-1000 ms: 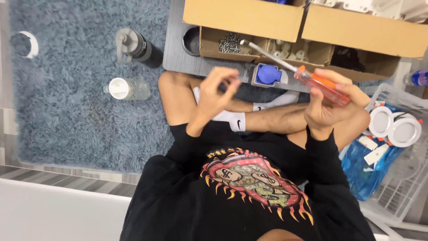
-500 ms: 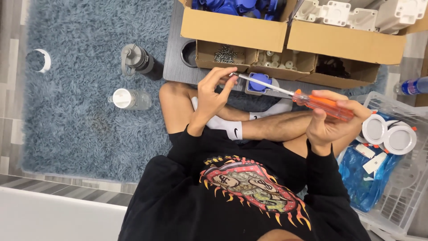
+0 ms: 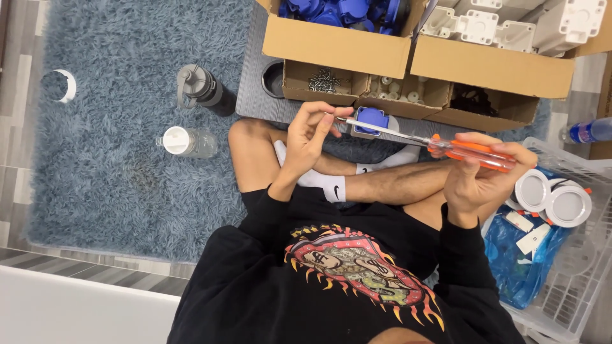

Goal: Assembling plastic electrical boxes by attaching components and using a screwdriver to fasten them.

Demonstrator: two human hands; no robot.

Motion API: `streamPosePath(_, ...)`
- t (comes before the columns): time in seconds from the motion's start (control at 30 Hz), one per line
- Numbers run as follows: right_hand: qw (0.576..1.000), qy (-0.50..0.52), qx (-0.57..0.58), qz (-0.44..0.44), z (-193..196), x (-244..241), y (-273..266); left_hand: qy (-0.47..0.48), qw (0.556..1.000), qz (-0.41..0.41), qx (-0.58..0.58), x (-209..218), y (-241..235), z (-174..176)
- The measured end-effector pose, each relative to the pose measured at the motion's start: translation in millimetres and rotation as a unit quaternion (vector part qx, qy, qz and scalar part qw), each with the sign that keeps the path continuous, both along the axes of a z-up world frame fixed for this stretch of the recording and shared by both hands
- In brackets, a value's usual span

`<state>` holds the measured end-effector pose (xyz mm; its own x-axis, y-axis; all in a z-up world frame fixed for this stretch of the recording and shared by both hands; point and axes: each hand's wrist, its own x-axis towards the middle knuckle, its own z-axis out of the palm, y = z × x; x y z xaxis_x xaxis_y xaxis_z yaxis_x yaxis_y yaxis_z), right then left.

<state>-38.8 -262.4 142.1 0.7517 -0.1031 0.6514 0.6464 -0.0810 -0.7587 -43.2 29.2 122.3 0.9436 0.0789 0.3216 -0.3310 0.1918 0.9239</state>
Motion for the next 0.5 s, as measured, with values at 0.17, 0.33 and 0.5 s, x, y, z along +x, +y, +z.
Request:
streamPosePath(0.17,1.000,0.000,0.008,-0.028,-9.6,1.4,0.3,0.052,0.991,-0.036,-0.120,1.2,-8.3,-18.8)
streamPosePath(0.33,0.999,-0.003,0.013,-0.033,-14.8,2.0,2.6,0.111,0.957,-0.076,-0.256,3.7,-14.0,-40.6)
streamPosePath(0.5,0.999,-0.017,0.015,-0.043,-17.4,2.8,3.9,0.131,0.935,-0.088,-0.319,5.5,-15.8,-53.5)
